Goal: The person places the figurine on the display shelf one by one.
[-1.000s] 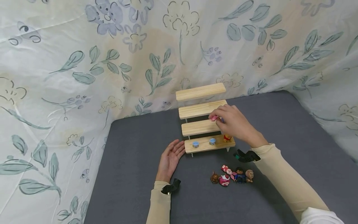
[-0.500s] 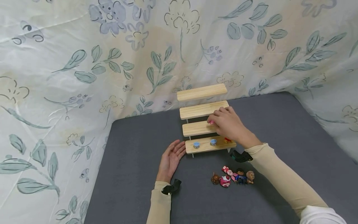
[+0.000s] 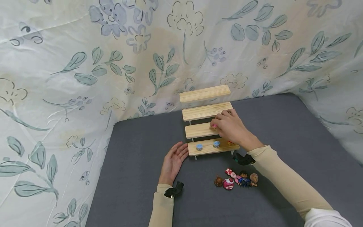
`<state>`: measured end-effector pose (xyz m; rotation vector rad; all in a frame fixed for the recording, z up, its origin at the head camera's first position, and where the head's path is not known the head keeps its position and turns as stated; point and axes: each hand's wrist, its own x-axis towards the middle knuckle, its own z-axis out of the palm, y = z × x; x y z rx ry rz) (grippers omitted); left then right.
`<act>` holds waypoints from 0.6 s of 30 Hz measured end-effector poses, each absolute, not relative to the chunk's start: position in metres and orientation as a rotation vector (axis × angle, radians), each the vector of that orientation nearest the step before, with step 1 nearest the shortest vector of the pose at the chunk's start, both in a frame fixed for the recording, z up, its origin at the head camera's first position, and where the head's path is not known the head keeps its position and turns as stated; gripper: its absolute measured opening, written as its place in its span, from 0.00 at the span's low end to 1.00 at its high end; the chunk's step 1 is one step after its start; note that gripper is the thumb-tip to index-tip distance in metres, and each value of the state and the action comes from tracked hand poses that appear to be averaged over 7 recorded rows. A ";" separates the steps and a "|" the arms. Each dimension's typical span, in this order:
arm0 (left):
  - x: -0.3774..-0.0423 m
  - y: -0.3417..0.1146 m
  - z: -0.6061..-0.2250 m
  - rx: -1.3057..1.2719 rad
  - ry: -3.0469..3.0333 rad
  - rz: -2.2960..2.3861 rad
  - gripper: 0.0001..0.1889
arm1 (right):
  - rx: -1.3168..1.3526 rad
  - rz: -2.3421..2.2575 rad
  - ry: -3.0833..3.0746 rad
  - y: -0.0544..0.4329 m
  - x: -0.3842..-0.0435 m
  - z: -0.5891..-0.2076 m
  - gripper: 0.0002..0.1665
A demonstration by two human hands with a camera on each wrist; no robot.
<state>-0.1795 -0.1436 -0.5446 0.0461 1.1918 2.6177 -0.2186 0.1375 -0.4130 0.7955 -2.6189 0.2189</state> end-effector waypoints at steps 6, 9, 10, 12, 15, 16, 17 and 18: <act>-0.181 -0.142 -0.544 0.038 1.183 2.623 0.27 | 0.808 0.234 -2.622 0.139 -0.222 -0.413 0.10; -0.183 -0.141 -0.544 0.028 1.184 2.629 0.27 | 0.819 0.239 -2.621 0.140 -0.225 -0.413 0.10; -0.183 -0.140 -0.544 0.025 1.186 2.630 0.26 | 0.821 0.239 -2.621 0.140 -0.226 -0.413 0.10; -0.184 -0.139 -0.544 0.025 1.190 2.632 0.26 | 0.829 0.240 -2.622 0.141 -0.227 -0.413 0.11; -0.185 -0.138 -0.545 0.018 1.194 2.634 0.27 | 0.841 0.235 -2.626 0.143 -0.229 -0.413 0.13; -0.185 -0.137 -0.545 0.017 1.196 2.634 0.27 | 0.845 0.236 -2.625 0.143 -0.230 -0.413 0.13; -0.186 -0.137 -0.544 0.015 1.196 2.634 0.27 | 0.849 0.236 -2.623 0.144 -0.231 -0.413 0.13; -0.186 -0.136 -0.544 0.012 1.196 2.635 0.27 | 0.851 0.240 -2.619 0.144 -0.231 -0.413 0.12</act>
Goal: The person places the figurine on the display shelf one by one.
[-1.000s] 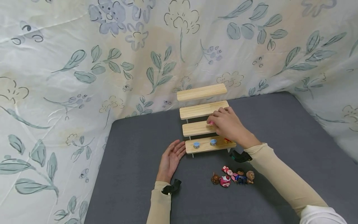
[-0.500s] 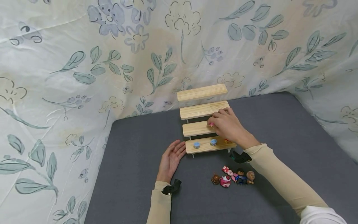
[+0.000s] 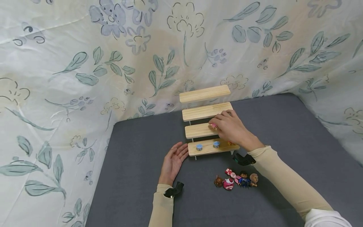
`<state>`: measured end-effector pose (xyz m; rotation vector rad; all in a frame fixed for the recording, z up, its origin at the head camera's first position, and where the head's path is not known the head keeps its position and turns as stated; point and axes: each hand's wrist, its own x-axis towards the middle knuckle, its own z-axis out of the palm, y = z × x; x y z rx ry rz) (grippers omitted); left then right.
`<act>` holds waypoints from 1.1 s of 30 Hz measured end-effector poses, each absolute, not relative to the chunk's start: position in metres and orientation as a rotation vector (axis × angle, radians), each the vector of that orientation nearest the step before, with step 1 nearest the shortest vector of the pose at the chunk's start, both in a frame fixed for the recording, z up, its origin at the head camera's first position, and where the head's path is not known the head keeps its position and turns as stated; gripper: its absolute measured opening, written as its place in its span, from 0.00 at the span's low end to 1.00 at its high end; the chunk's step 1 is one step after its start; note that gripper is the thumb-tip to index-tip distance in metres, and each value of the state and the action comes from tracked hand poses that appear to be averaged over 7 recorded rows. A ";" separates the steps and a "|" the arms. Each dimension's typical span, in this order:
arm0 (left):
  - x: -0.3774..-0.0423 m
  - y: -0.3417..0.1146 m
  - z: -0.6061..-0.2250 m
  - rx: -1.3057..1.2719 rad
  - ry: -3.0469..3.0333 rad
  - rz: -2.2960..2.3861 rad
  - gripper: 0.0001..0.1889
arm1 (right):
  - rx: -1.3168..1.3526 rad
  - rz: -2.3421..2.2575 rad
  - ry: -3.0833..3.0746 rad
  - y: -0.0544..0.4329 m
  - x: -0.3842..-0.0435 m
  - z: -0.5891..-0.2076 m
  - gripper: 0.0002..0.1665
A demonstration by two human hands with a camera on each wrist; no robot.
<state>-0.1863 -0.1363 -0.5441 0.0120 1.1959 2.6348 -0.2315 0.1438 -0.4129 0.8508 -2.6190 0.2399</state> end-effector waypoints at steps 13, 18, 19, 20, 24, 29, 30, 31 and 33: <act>-0.187 -0.136 -0.544 -0.005 1.194 2.632 0.26 | 0.849 0.278 -2.585 0.143 -0.231 -0.416 0.06; -0.187 -0.135 -0.543 0.011 1.183 2.636 0.27 | 0.846 0.283 -2.602 0.144 -0.231 -0.416 0.06; -0.187 -0.135 -0.543 0.016 1.179 2.637 0.27 | 0.846 0.283 -2.606 0.144 -0.231 -0.416 0.06; -0.187 -0.135 -0.543 0.018 1.173 2.639 0.27 | 0.847 0.284 -2.609 0.144 -0.231 -0.416 0.06; -0.187 -0.136 -0.543 0.021 1.172 2.637 0.27 | 0.848 0.292 -2.607 0.145 -0.230 -0.415 0.07; -0.187 -0.136 -0.543 0.018 1.175 2.635 0.27 | 0.836 0.291 -2.582 0.145 -0.229 -0.415 0.10; -0.187 -0.136 -0.543 0.017 1.176 2.635 0.27 | 0.833 0.290 -2.579 0.145 -0.228 -0.414 0.11; -0.187 -0.136 -0.543 0.017 1.177 2.635 0.27 | 0.832 0.287 -2.578 0.145 -0.228 -0.413 0.11; -0.187 -0.136 -0.543 0.018 1.183 2.635 0.27 | 0.832 0.282 -2.579 0.145 -0.227 -0.411 0.12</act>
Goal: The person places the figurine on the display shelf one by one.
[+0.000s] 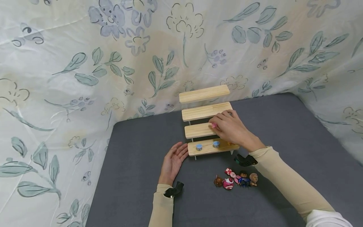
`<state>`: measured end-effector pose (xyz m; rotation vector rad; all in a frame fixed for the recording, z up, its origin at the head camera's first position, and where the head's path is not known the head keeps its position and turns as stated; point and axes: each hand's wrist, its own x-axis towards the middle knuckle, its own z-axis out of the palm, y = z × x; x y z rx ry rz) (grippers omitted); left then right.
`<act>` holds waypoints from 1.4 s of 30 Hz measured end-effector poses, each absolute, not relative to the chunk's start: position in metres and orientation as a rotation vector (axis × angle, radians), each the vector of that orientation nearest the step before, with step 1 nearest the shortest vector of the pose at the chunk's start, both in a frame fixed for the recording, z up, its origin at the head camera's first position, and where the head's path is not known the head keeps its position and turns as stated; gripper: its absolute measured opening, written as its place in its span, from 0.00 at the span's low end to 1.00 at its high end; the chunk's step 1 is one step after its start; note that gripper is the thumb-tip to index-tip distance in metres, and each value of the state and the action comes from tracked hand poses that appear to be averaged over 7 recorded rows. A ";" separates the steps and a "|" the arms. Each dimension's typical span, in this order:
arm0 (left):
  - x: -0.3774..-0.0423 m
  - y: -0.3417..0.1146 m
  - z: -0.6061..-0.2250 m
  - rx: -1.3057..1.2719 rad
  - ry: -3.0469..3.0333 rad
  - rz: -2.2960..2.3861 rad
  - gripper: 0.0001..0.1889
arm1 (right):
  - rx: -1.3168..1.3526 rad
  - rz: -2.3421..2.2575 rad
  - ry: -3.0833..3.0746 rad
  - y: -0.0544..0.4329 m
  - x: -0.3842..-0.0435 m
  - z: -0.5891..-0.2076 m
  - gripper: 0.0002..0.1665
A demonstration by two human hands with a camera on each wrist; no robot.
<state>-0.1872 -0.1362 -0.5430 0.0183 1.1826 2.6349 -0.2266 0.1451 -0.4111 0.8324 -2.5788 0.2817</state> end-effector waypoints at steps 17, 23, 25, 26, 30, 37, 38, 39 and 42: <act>-0.185 -0.136 -0.544 0.085 1.165 2.645 0.28 | 0.828 0.610 -2.632 0.148 -0.189 -0.372 0.16; -0.182 -0.135 -0.544 0.111 1.179 2.647 0.28 | 0.891 0.708 -2.670 0.153 -0.171 -0.369 0.16; -0.181 -0.134 -0.544 0.079 1.174 2.649 0.28 | 0.920 0.736 -2.690 0.155 -0.166 -0.371 0.17; -0.181 -0.133 -0.545 0.063 1.171 2.650 0.27 | 0.936 0.756 -2.703 0.155 -0.163 -0.372 0.17; -0.180 -0.133 -0.546 0.036 1.168 2.649 0.26 | 0.988 0.831 -2.732 0.155 -0.154 -0.377 0.16; -0.177 -0.136 -0.546 0.047 1.185 2.636 0.26 | 1.040 0.841 -2.747 0.152 -0.141 -0.390 0.15; -0.177 -0.136 -0.546 0.043 1.184 2.636 0.26 | 1.047 0.851 -2.752 0.151 -0.140 -0.392 0.15; -0.177 -0.136 -0.546 0.041 1.183 2.635 0.27 | 1.051 0.857 -2.758 0.151 -0.140 -0.394 0.15; -0.177 -0.136 -0.546 0.043 1.181 2.632 0.27 | 1.058 0.884 -2.786 0.151 -0.138 -0.400 0.15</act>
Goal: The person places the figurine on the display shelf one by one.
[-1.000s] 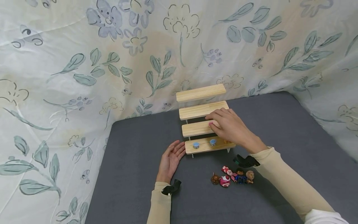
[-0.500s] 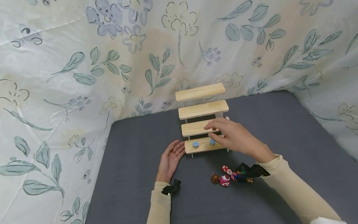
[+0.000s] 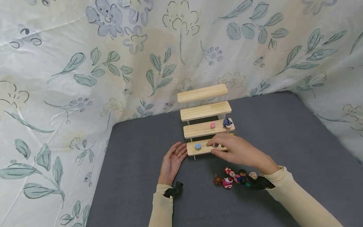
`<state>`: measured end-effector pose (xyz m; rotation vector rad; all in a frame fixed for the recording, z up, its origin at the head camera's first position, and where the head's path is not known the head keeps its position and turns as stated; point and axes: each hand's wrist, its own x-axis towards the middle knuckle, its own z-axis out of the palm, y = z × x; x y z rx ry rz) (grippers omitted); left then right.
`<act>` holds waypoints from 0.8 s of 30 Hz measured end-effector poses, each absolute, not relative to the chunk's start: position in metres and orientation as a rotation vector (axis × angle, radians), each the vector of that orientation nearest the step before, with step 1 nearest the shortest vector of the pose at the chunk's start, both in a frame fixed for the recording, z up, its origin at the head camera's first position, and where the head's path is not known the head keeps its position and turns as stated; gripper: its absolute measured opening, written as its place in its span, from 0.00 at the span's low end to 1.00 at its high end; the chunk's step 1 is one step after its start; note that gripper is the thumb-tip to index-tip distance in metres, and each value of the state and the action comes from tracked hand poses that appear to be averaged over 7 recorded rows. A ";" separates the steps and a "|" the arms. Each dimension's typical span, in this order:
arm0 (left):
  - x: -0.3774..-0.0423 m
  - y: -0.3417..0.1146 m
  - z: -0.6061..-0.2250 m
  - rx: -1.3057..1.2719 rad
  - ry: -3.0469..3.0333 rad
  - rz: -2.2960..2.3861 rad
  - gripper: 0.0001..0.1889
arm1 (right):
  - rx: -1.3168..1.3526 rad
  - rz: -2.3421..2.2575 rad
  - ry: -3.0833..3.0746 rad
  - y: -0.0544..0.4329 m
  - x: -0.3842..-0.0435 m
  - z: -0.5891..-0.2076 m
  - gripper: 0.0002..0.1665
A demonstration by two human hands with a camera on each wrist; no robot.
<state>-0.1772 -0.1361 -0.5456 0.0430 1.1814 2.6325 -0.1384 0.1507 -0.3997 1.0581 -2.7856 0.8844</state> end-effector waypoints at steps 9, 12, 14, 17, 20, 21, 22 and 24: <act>-0.178 -0.137 -0.547 0.049 1.187 2.637 0.26 | 1.100 0.887 -2.809 0.150 -0.135 -0.420 0.13; -0.178 -0.136 -0.546 0.047 1.190 2.639 0.25 | 1.093 0.892 -2.848 0.150 -0.134 -0.428 0.14; -0.179 -0.136 -0.546 0.044 1.190 2.637 0.26 | 1.086 0.898 -2.874 0.151 -0.134 -0.433 0.15; -0.179 -0.137 -0.545 0.053 1.197 2.630 0.27 | 1.089 0.927 -2.903 0.152 -0.132 -0.440 0.16; -0.179 -0.137 -0.544 0.059 1.202 2.625 0.27 | 1.092 0.944 -2.941 0.152 -0.130 -0.447 0.17; -0.179 -0.137 -0.544 0.060 1.203 2.625 0.27 | 1.095 0.954 -2.960 0.152 -0.129 -0.449 0.18; -0.179 -0.138 -0.544 0.061 1.205 2.623 0.27 | 1.100 0.966 -2.977 0.152 -0.129 -0.451 0.19; -0.179 -0.138 -0.544 0.060 1.205 2.622 0.27 | 1.107 0.982 -3.008 0.153 -0.127 -0.456 0.20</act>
